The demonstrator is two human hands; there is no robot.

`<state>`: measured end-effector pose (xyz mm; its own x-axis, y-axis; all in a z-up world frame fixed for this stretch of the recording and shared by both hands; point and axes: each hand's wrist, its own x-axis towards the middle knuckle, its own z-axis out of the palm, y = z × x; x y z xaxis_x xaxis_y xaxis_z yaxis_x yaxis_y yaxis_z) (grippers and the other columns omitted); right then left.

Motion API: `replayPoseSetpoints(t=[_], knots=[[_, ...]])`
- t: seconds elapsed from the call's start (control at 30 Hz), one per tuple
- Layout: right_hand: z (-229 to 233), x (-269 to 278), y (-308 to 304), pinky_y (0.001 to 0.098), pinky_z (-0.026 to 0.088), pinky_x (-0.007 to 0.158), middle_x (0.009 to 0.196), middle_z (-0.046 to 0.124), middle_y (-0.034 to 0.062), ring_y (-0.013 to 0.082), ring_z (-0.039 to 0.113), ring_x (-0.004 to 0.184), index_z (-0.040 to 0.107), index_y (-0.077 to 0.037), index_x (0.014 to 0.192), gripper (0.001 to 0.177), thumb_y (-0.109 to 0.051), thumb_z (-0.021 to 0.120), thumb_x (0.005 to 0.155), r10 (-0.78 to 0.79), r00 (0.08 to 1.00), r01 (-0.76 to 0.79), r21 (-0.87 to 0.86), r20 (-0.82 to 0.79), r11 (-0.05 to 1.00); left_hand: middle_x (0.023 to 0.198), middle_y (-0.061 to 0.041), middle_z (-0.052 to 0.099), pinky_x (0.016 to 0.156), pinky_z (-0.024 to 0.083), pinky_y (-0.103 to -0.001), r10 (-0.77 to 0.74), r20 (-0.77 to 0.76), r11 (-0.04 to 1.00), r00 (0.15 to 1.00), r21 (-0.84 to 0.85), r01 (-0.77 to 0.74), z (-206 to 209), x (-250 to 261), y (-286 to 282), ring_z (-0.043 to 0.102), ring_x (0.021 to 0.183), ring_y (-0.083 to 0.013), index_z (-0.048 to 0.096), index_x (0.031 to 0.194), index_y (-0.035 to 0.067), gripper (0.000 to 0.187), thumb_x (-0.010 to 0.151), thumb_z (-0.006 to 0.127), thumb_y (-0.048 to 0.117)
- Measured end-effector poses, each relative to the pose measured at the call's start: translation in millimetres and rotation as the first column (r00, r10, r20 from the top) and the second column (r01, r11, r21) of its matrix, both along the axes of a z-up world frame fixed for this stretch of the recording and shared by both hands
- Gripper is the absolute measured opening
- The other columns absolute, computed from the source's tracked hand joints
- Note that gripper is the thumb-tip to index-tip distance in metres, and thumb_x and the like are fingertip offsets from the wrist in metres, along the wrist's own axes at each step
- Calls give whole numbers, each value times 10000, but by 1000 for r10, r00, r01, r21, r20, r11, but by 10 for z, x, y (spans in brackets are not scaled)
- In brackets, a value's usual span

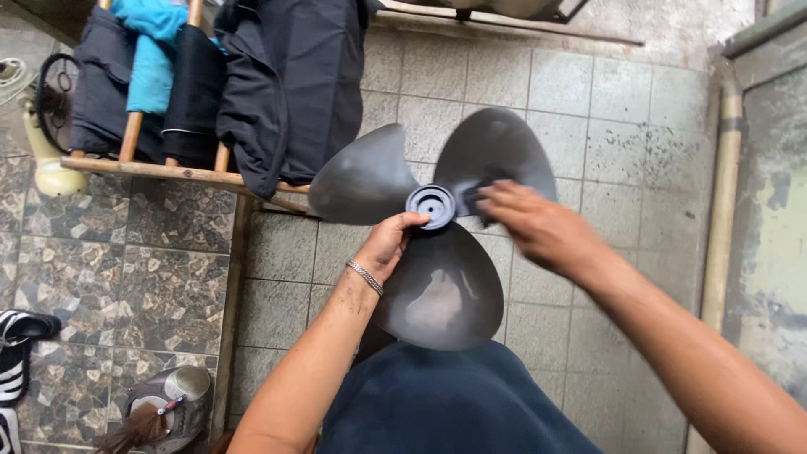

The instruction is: The person removes a ceiling fan blade assembly and wipes each blade with a dark cloth. They rotate the assembly to access all sides and the central hub, then continue wiping until the end of the clip.

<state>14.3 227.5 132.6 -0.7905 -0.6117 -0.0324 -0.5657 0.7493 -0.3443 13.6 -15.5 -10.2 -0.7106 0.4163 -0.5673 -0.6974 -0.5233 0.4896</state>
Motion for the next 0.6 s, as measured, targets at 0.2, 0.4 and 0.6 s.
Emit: replayPoseSetpoints(t=[0.2,0.4,0.6], knots=[[140,-103,-27,371,513,890,1208,624,65,263,590,1137,685,-122,1096,266,-174,668,836,-187,982,187,7,38,982,967,-76,710,896,498,-285,-76,5,997,997,-33,76,179,-17,-62,653,939,-153,682,1000,-8,230,808,661,115],[-24,-223,-85,375,510,892,1150,639,114,303,599,1082,697,-99,1034,378,-32,684,662,54,998,-57,-116,-28,992,968,-82,713,864,517,-306,-131,4,991,991,-35,131,301,-32,17,662,913,-167,685,1005,-9,248,793,669,117],[-230,-444,-199,389,498,924,1133,627,128,314,589,1078,696,-64,1080,322,-23,709,760,-86,987,54,-224,-134,973,949,-86,715,829,530,-285,-125,50,992,991,2,125,300,-57,83,676,859,-156,684,1006,-8,246,802,667,128]])
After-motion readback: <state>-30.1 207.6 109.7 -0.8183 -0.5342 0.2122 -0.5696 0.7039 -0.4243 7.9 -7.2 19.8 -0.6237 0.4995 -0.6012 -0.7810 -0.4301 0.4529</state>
